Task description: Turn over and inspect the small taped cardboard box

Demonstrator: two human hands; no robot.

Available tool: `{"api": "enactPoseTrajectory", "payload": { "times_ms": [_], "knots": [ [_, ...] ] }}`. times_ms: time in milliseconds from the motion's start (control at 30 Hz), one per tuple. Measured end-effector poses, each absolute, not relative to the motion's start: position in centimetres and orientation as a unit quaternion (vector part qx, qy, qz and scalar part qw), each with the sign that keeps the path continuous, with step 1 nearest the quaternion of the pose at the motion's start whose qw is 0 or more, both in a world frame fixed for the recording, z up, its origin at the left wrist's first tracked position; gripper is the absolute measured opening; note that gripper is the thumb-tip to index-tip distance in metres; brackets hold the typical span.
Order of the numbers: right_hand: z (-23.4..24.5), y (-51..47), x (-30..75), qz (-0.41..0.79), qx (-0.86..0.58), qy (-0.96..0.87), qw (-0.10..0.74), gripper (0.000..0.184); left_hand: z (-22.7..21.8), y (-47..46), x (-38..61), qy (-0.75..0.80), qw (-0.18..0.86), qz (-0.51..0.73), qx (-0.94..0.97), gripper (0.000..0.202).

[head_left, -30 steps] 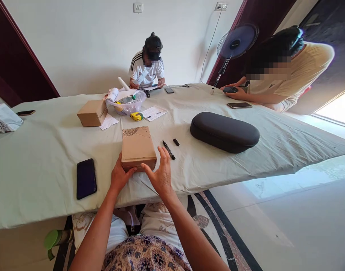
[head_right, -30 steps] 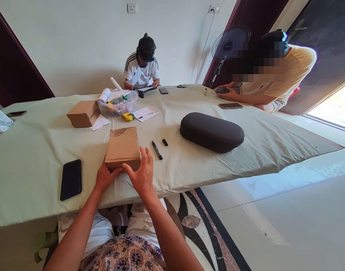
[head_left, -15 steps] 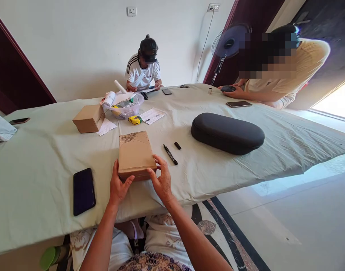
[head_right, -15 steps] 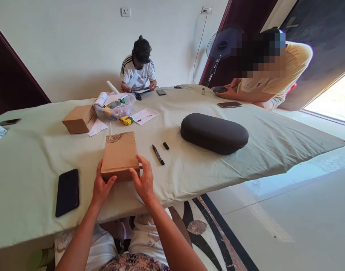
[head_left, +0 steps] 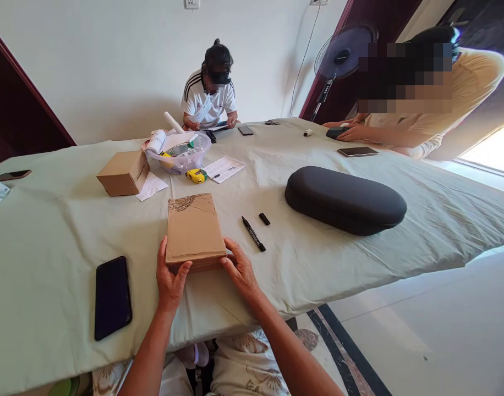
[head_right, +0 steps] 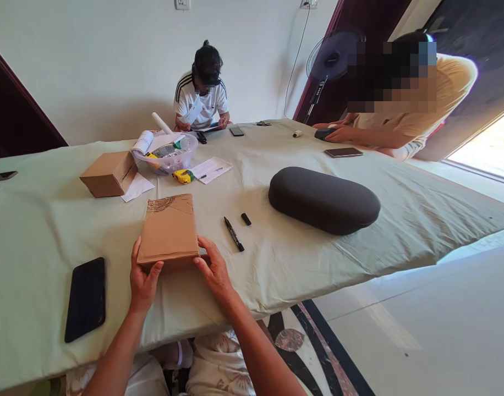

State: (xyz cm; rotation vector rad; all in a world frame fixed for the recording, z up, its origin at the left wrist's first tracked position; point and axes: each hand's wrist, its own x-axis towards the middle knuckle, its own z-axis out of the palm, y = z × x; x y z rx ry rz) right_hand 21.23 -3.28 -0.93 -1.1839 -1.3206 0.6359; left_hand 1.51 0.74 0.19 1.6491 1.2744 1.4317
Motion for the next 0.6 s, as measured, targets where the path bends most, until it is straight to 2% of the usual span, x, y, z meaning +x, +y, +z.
{"api": "enactPoseTrajectory", "payload": {
  "times_ms": [300, 467, 600],
  "knots": [
    [-0.8, -3.0, 21.7, 0.283, -0.513, -0.595, 0.55, 0.052, -0.7, 0.9, 1.6, 0.497, 0.31, 0.551, 0.595, 0.084],
    [-1.6, -2.8, 21.7, 0.252, -0.536, -0.566, 0.574, 0.053, -0.2, 1.1, 1.4, 0.479, 0.31, 0.592, 0.569, 0.076],
    [-1.7, -3.0, 22.0, 0.231, -0.535, -0.546, 0.602, 0.048, -0.5, 0.7, 1.3, 0.481, 0.332, 0.578, 0.569, 0.073]
  ]
}}
